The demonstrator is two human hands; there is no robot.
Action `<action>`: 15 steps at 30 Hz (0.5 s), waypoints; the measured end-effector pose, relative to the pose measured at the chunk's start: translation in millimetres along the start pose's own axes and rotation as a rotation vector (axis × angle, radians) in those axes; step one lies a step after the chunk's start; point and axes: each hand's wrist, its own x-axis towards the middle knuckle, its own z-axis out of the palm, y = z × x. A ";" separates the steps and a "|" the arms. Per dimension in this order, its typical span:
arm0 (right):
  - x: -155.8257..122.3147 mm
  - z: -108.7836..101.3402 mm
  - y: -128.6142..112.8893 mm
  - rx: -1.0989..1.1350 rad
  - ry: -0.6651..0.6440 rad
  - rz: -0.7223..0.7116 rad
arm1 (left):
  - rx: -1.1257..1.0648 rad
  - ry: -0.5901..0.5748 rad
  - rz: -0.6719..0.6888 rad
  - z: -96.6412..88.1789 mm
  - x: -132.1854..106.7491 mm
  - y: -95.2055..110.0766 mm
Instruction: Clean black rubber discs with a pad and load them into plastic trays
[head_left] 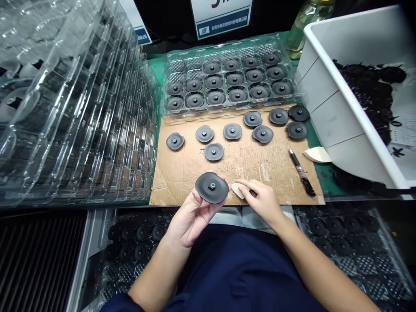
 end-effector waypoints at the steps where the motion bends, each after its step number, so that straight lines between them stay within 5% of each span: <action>1: 5.1 -6.7 -7.8 0.008 0.011 0.007 | 0.003 0.005 0.005 0.8 0.6 -0.2; 4: 16.2 -26.9 -46.8 0.061 0.074 -0.030 | 0.016 -0.010 0.038 2.2 1.3 -5.4; 8: 14.7 -37.5 -101.1 0.105 0.121 -0.371 | 0.077 -0.007 0.127 2.5 -0.6 -14.7; 12: 13.7 -38.1 -120.1 0.157 -0.157 -0.409 | 0.145 0.056 0.207 6.8 -3.6 -12.6; 15: 19.5 -34.8 -124.8 0.155 -0.041 -0.405 | 0.179 0.064 0.142 15.4 -5.1 -7.1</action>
